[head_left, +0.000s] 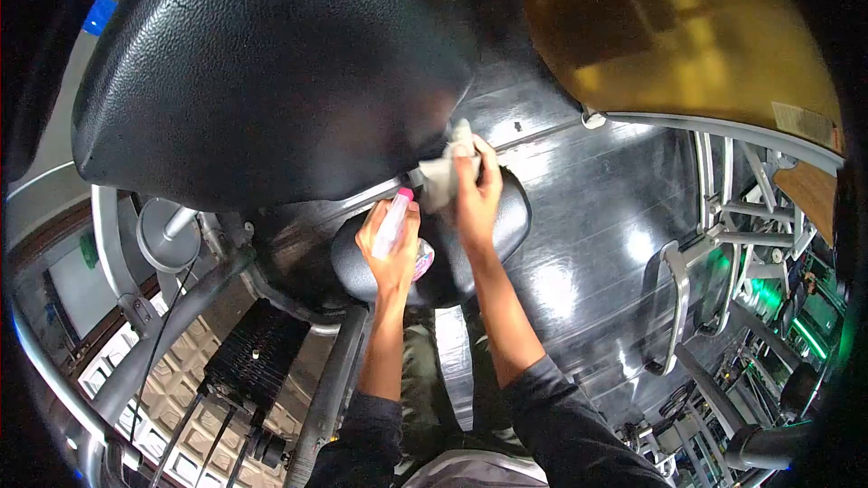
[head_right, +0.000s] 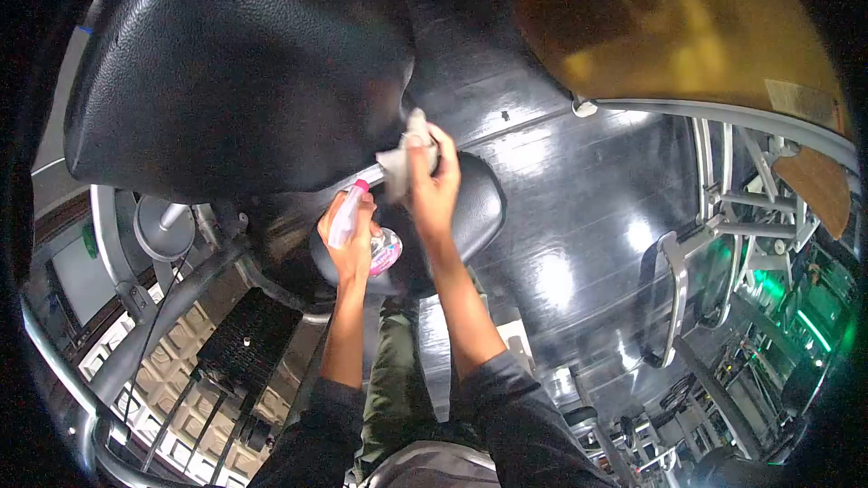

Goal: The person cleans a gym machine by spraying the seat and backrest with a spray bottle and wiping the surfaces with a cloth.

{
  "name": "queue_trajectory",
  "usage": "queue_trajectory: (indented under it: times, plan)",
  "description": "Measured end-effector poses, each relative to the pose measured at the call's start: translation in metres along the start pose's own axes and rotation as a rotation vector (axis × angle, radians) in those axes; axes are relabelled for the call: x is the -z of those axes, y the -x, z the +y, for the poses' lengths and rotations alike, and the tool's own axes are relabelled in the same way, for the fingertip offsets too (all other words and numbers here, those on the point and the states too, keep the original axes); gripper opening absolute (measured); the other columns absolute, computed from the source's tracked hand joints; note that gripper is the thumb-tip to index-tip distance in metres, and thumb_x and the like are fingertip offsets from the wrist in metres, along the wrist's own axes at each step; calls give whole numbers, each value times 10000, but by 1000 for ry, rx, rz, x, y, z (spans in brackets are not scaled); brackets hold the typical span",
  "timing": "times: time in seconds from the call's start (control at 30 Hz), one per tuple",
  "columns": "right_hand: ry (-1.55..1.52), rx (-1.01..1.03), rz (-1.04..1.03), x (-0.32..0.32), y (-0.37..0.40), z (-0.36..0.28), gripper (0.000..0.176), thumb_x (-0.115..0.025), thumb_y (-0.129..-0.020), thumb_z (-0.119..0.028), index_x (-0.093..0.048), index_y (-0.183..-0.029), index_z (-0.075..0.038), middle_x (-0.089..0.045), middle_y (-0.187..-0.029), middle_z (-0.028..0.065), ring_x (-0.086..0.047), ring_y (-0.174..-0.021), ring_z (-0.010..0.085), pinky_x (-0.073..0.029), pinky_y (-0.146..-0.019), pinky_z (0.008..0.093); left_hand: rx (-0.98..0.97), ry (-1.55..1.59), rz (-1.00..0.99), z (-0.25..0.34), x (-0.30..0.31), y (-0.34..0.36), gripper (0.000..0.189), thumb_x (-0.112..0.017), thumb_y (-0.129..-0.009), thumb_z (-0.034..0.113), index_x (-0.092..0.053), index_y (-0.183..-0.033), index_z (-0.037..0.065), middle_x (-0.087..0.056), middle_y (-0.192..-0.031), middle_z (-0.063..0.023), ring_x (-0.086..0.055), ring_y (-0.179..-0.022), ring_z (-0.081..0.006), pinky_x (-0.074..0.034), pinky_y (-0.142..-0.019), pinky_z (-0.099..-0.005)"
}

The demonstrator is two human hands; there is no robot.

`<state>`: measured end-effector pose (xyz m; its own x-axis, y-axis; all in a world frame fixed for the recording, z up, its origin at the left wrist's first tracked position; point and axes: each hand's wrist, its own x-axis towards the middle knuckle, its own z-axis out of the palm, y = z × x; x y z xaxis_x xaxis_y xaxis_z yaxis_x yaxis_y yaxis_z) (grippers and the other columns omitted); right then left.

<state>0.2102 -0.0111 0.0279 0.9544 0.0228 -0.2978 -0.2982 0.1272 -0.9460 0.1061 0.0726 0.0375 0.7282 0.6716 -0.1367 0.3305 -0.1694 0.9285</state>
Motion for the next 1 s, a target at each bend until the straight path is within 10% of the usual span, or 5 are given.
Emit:
queue_trajectory:
  times: [0.8, 1.0]
  plan:
    - [264, 38, 131, -51, 40, 58, 323, -564, -987, -256, -413, -1136, -12, -538, -1028, 154, -521, -985, 215, -406, -915, 354, 154, 228, 56, 16, 75, 9, 15, -629, -837, -8, -635, -831, 4, -576, -695, -49, -555, -527, -105, -462, -505, -256]
    - [171, 18, 233, -46, 50, 22, 218, -587, -973, -247, -508, -1051, -59, -524, -1016, 38, -467, -978, 145, -369, -919, 298, 1, 104, 33, -9, 79, 14, 43, -597, -856, -9, -634, -859, -31, -626, -777, -96, -552, -479, -106, -444, -460, -237]
